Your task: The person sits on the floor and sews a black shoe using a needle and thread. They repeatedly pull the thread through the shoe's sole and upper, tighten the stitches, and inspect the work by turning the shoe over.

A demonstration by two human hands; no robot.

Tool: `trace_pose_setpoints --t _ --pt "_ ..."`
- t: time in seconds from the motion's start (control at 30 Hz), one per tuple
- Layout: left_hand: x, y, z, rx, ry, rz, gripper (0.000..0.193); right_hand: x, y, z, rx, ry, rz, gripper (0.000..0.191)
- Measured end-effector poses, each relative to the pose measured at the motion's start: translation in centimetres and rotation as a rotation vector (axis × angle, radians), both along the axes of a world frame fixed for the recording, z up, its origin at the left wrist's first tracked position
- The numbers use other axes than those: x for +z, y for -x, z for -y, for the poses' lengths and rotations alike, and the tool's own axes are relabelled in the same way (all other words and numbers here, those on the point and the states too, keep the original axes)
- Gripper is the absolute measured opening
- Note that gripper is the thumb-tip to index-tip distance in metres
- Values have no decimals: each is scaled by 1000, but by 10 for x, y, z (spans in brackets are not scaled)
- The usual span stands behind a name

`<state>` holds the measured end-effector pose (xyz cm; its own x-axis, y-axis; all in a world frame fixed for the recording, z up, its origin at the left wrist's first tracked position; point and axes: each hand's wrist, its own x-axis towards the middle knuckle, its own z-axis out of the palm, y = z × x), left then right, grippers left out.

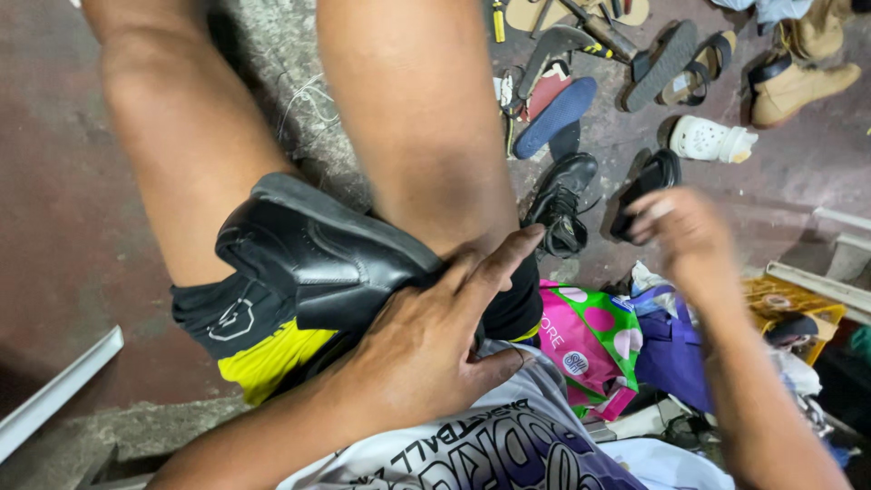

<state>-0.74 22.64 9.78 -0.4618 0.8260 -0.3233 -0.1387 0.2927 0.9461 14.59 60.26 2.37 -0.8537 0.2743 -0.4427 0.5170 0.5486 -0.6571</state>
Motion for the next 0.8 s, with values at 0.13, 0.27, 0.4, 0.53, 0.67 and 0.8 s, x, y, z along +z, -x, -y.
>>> trace_pose_setpoints --t 0.13,0.27,0.4,0.53,0.67,0.8 --pt "5 1 -8 11 30 31 99 39 -15 111 246 143 150 33" --pt "8 4 -14 14 35 35 99 70 -4 147 252 344 185 48" --pt "6 1 -14 -21 50 63 93 74 1 166 184 631 93 54" --pt "2 -8 14 167 -168 -367 58 60 -3 162 -152 869 19 56" --pt "-20 -11 72 730 325 -320 18 46 -6 143 -501 1133 -19 57" --pt "-62 -6 123 384 479 -266 3 45 -10 155 -317 1030 58 61"
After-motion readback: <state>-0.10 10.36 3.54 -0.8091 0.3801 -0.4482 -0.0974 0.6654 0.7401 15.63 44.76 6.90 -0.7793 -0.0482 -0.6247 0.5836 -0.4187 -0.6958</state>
